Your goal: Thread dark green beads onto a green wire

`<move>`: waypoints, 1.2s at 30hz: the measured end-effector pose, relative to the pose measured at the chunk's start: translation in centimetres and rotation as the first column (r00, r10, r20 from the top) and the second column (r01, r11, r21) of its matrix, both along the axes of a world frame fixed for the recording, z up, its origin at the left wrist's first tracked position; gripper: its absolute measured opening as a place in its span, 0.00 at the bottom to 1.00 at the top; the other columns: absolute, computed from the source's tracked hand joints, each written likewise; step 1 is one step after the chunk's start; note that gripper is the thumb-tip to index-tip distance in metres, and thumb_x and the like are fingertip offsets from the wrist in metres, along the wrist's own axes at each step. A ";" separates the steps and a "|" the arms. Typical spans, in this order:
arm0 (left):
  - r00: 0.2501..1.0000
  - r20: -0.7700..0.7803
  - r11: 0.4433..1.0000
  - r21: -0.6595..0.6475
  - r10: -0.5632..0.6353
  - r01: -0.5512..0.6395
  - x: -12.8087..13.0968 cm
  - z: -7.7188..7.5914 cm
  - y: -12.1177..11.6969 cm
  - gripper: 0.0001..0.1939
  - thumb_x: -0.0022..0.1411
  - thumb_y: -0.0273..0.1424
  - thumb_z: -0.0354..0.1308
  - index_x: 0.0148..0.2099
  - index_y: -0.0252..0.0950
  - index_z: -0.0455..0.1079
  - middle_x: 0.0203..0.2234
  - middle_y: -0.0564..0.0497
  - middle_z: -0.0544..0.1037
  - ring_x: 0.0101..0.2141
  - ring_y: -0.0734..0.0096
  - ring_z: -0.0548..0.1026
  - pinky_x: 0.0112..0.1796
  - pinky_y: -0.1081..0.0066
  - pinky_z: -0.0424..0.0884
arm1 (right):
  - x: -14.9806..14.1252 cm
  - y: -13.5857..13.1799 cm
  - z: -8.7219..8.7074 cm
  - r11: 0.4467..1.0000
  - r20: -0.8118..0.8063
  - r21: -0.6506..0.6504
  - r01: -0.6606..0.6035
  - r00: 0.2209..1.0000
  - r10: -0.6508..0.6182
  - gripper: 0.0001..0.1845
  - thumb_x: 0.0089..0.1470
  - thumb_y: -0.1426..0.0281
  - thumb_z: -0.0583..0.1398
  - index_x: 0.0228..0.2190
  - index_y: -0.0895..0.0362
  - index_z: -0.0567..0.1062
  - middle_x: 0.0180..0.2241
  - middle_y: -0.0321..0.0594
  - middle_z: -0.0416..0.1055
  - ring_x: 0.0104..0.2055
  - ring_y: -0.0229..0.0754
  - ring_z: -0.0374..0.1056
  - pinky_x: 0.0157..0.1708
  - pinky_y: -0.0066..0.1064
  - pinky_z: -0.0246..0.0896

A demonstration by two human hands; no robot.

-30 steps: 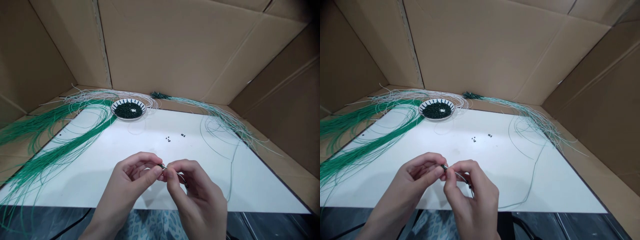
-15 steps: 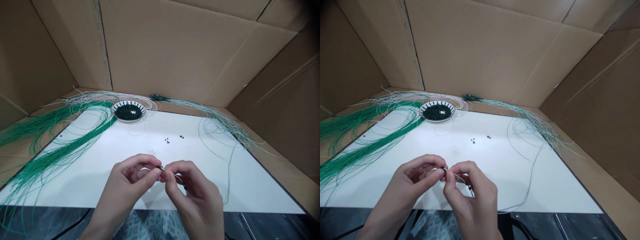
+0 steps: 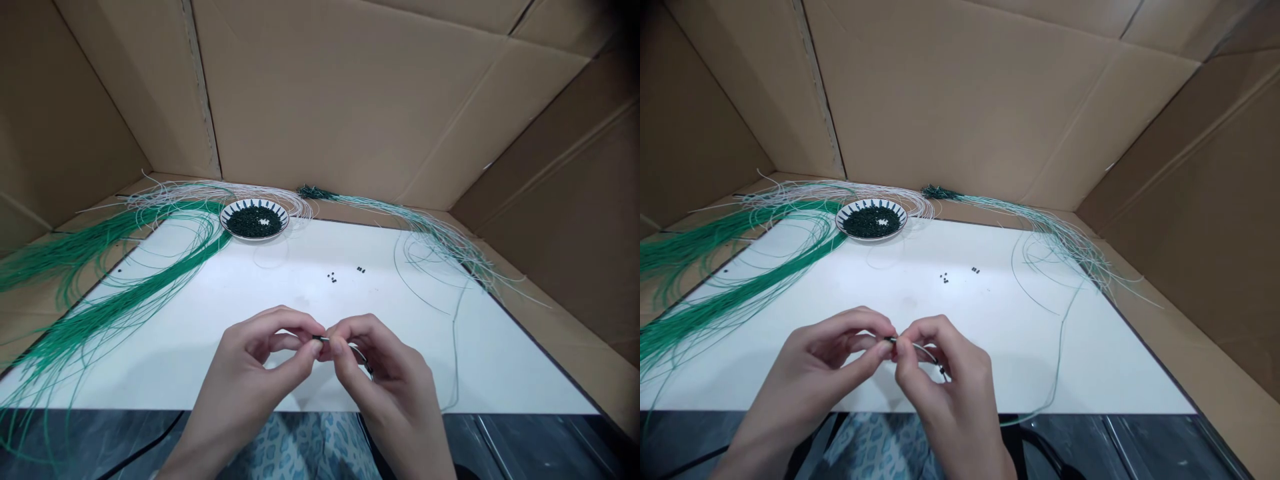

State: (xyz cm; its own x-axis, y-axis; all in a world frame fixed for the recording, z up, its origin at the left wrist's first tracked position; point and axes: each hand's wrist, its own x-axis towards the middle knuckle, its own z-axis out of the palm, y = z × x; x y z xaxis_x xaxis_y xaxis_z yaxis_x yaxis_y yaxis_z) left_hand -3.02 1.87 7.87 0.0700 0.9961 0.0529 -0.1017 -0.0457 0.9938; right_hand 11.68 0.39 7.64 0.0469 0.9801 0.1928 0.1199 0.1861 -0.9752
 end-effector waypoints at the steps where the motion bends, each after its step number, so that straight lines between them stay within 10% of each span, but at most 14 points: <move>1: 1.000 0.001 1.000 -0.002 0.002 -0.002 0.0 0.0 0.0 0.06 0.55 0.24 0.67 0.31 0.42 0.82 0.28 0.54 0.81 0.30 0.71 0.78 0.32 0.79 0.75 | 0.0 0.0 0.0 1.000 0.004 0.000 0.002 1.000 -0.002 0.05 0.57 0.72 0.63 0.28 0.52 0.76 0.27 0.29 0.77 0.30 0.33 0.74 0.33 0.20 0.69; 18: 0.998 -0.060 0.993 0.115 -0.021 0.028 0.0 -0.9 0.1 0.14 0.59 0.22 0.64 0.38 0.47 0.84 0.32 0.56 0.84 0.33 0.71 0.81 0.36 0.79 0.78 | 1.4 0.4 -0.7 0.992 0.146 0.057 -0.117 0.983 0.107 0.05 0.61 0.72 0.62 0.32 0.52 0.75 0.28 0.28 0.76 0.31 0.31 0.75 0.33 0.17 0.68; 28: 0.957 0.289 0.993 -0.105 -0.025 0.058 0.4 -1.5 0.8 0.06 0.53 0.24 0.73 0.33 0.42 0.84 0.24 0.56 0.84 0.26 0.75 0.82 0.30 0.83 0.77 | -0.2 0.1 -1.4 0.997 -0.300 -0.063 -0.035 0.954 0.015 0.09 0.59 0.64 0.67 0.28 0.52 0.80 0.26 0.33 0.79 0.30 0.35 0.75 0.34 0.22 0.71; 36: 0.912 0.410 0.989 -0.124 -0.027 0.085 1.0 -2.3 1.1 0.04 0.53 0.28 0.75 0.32 0.40 0.84 0.24 0.56 0.84 0.26 0.79 0.81 0.32 0.86 0.76 | -0.6 -0.4 -1.5 0.995 -0.295 -0.073 0.064 0.952 -0.083 0.11 0.59 0.62 0.66 0.27 0.51 0.79 0.28 0.33 0.78 0.33 0.37 0.75 0.35 0.23 0.72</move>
